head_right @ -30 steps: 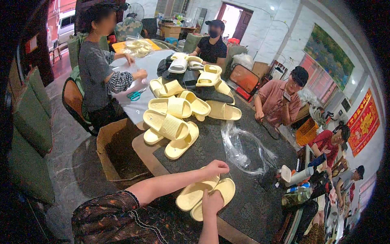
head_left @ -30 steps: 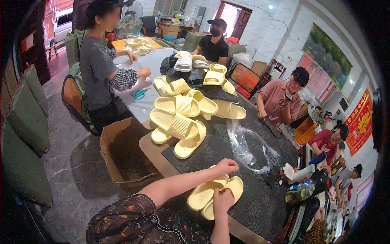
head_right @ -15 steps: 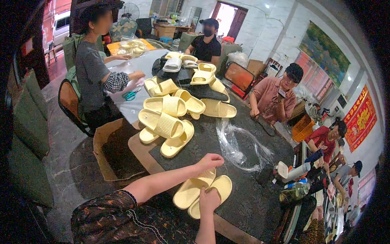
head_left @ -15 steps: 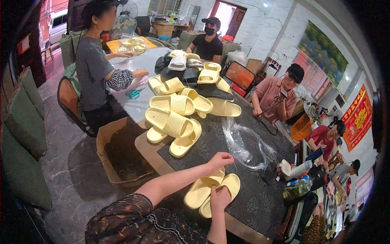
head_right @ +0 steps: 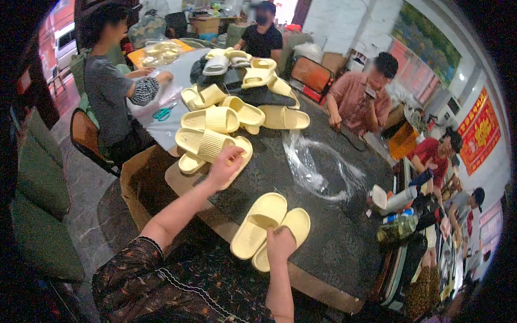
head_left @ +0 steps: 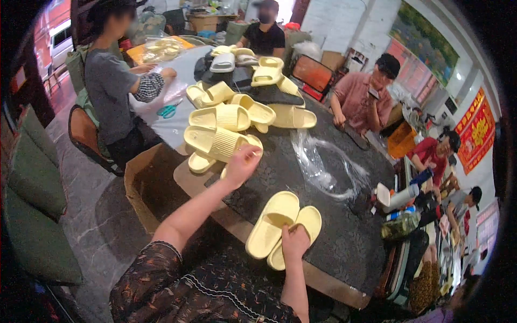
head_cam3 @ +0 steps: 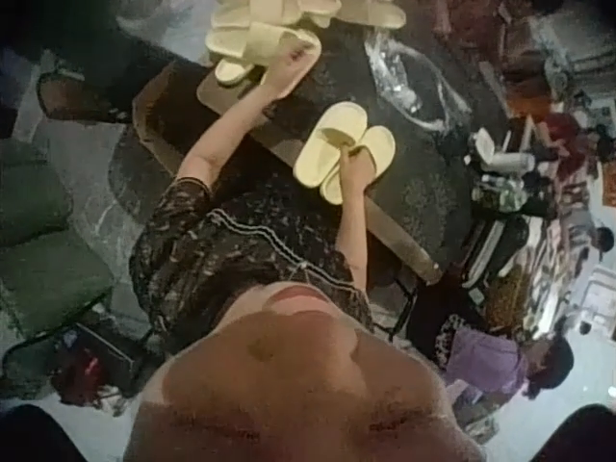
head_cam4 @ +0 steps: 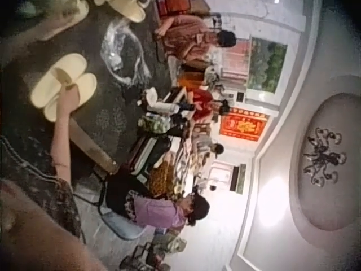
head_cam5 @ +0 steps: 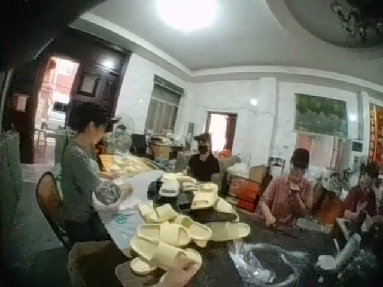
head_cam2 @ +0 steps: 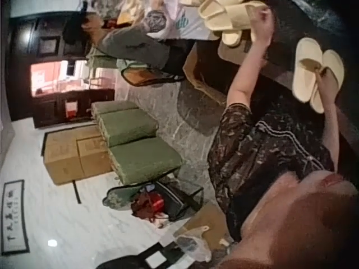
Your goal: Inspecting and processing foam slippers at a manufacturing workstation.
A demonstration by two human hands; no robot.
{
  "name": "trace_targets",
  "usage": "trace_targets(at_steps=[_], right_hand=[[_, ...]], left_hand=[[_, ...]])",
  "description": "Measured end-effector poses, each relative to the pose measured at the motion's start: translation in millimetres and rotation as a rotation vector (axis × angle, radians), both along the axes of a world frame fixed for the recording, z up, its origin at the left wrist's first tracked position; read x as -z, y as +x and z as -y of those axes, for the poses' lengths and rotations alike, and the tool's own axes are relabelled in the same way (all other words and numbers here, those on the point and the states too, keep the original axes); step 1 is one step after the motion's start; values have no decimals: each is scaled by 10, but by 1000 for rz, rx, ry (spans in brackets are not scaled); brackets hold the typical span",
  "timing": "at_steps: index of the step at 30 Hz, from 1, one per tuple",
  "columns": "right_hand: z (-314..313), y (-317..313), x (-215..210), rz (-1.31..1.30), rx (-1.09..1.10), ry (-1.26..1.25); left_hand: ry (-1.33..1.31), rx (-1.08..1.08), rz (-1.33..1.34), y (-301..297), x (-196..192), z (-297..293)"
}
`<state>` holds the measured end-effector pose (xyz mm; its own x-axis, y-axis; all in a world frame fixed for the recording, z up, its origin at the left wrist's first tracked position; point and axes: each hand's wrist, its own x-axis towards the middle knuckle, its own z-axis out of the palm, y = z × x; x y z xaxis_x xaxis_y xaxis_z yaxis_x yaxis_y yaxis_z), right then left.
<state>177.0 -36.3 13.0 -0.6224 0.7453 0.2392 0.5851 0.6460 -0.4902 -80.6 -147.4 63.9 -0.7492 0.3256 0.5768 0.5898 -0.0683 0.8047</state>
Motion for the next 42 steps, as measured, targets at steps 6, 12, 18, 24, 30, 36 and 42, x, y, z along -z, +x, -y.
trace_targets(at_steps=[6, 12, 18, 24, 30, 36, 42], right_hand=[[-48, 13, 7, 5, 7, -46], [-56, 15, 66, -30, 11, -65], [-85, 57, 119, 4, 1, 16], [-23, 64, 17, -48, -22, -27], [-53, 12, 102, -47, -33, 32], [-79, 49, 134, -32, -24, 43], [-46, 55, 65, -18, -31, -16]], left_hand=[[-220, -648, -340, -574, 117, 544], [-462, -443, 42, -1274, 508, 831], [-739, -329, -208, -1588, 218, 845], [-975, -114, -261, -2078, 243, 776], [-594, 43, -162, -2211, 478, 703], [-479, 101, -142, -1616, -26, 608], [-498, -46, -168, -1521, -31, 658]])
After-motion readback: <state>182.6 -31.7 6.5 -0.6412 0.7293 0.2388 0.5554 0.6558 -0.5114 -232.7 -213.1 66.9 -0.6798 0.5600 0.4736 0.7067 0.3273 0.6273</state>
